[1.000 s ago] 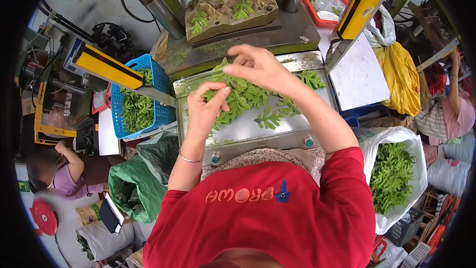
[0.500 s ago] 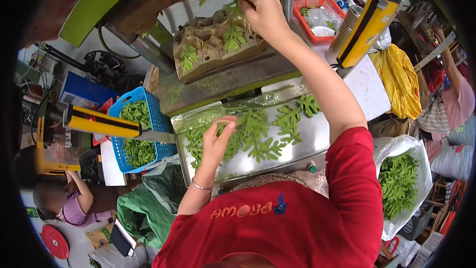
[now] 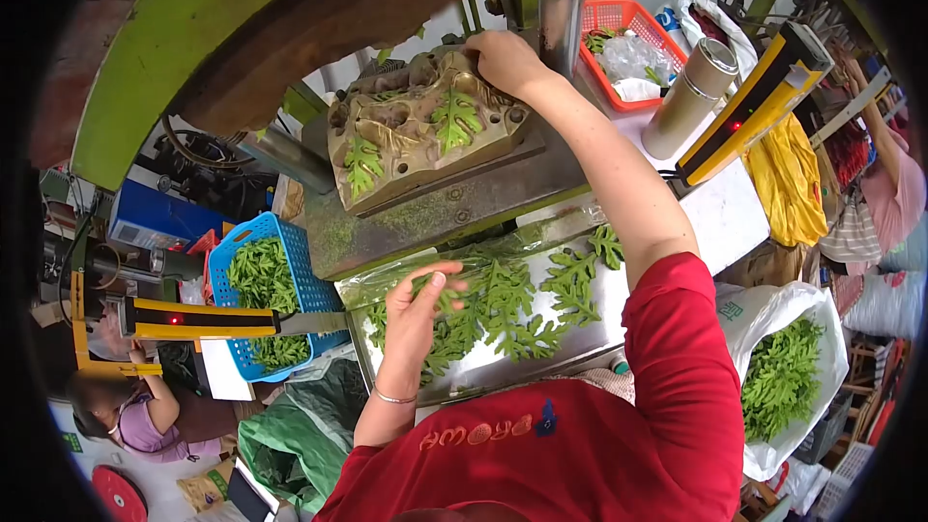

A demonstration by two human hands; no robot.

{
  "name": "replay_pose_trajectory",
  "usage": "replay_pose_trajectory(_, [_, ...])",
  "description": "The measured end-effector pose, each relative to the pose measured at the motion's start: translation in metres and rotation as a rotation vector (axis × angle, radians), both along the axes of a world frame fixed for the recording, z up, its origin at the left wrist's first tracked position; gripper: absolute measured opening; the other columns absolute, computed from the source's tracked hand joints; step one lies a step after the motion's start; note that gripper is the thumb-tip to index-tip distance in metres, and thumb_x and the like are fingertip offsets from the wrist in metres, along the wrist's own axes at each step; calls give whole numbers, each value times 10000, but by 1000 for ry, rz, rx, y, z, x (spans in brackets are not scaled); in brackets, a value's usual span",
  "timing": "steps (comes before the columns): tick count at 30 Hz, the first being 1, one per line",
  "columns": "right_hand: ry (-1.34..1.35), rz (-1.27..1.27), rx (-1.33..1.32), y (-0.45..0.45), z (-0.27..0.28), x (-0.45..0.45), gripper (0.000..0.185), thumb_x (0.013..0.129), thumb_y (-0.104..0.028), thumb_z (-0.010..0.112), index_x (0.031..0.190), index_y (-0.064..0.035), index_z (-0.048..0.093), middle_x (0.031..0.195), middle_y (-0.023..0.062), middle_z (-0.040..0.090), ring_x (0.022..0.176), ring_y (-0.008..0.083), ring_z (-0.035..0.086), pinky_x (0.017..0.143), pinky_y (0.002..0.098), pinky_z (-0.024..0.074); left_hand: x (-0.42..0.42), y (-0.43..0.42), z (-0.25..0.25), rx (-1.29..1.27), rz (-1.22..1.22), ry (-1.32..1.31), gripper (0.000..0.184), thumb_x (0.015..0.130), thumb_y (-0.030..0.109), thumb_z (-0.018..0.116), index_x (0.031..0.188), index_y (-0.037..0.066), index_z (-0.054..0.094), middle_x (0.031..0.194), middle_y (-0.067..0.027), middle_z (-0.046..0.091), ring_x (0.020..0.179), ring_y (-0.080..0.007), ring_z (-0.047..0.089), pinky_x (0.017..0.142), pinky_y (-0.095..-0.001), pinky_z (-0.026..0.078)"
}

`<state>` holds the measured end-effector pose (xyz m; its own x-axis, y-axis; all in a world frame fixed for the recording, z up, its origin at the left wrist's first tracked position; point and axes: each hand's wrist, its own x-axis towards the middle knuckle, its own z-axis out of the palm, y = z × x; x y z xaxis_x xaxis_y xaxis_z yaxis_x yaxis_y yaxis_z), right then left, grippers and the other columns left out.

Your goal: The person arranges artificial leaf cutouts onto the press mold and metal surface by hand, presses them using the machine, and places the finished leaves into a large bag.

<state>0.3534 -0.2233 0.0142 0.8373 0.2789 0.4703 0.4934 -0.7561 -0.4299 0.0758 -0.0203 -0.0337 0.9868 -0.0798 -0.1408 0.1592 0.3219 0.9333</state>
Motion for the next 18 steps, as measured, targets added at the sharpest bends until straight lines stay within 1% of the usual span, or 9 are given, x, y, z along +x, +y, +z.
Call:
replay_pose_trajectory(1, [31, 51, -25, -1, 1, -2, 243, 786, -37, 465, 939, -13, 653, 930, 161, 670, 839, 385, 603, 732, 424, 474, -2, 0, 4, 3, -4, 56, 201, 927, 107, 535, 1078, -14, 588, 1048, -159, 622, 760, -177, 596, 644, -250, 500])
replay_pose_trajectory(2, [30, 50, -27, -2, 2, -3, 243, 786, -37, 465, 939, -13, 653, 930, 161, 670, 839, 385, 603, 732, 424, 474, -3, -2, 9, 2, -5, 55, 201, 927, 107, 535, 1078, -14, 588, 1048, -159, 622, 760, -177, 596, 644, -250, 500])
replay_pose_trajectory(6, [113, 17, -64, 2, 9, -8, 210, 776, -48, 481, 895, -8, 650, 888, 165, 660, 819, 386, 590, 745, 417, 469, -4, -16, 32, -169, 166, 44, 181, 917, 114, 554, 1033, -19, 596, 970, -153, 644, 655, -153, 579, 567, -221, 472])
replay_pose_trajectory(7, [111, 22, -65, 4, 16, -18, 210, 776, -48, 481, 895, -8, 650, 888, 165, 660, 819, 386, 590, 745, 417, 469, -6, -13, 35, -170, 171, 42, 181, 917, 114, 554, 1033, -19, 596, 970, -153, 644, 655, -153, 579, 567, -221, 472])
replay_pose_trajectory(11, [-444, 76, 154, 16, 39, -95, 147, 780, -81, 518, 838, -21, 639, 857, 135, 645, 788, 351, 578, 742, 395, 463, -32, 16, 38, 67, 122, 130, 152, 897, 113, 585, 991, -4, 610, 865, -136, 660, 576, -121, 554, 478, -192, 425])
replay_pose_trajectory(13, [-9, 359, 137, 23, 48, -159, 160, 822, -118, 564, 917, -8, 631, 948, 86, 638, 843, 272, 561, 777, 339, 450, -42, 18, 44, 134, 158, 142, 147, 878, 121, 612, 982, 17, 621, 765, -107, 657, 497, -87, 507, 411, -170, 359])
replay_pose_trajectory(14, [9, 373, 134, 28, 45, -188, 160, 822, -118, 564, 917, -8, 631, 948, 86, 638, 843, 272, 561, 777, 339, 450, -45, 19, 41, 128, 172, 160, 147, 878, 121, 612, 982, 17, 621, 765, -107, 657, 497, -87, 507, 411, -170, 359])
replay_pose_trajectory(16, [70, 678, -5, 36, 44, -228, 141, 821, -165, 608, 874, -40, 644, 915, 46, 638, 866, 207, 540, 814, 325, 425, -48, 18, 39, 220, 83, 25, 170, 856, 112, 639, 991, 9, 625, 740, -70, 660, 463, -77, 498, 405, -150, 351])
replay_pose_trajectory(18, [85, 710, -20, 39, 44, -240, 144, 824, -177, 606, 846, -39, 641, 887, 44, 637, 838, 212, 538, 794, 334, 430, -56, 15, 42, 252, 47, 11, 164, 858, 114, 635, 988, 13, 629, 745, -69, 660, 475, -74, 501, 412, -151, 354])
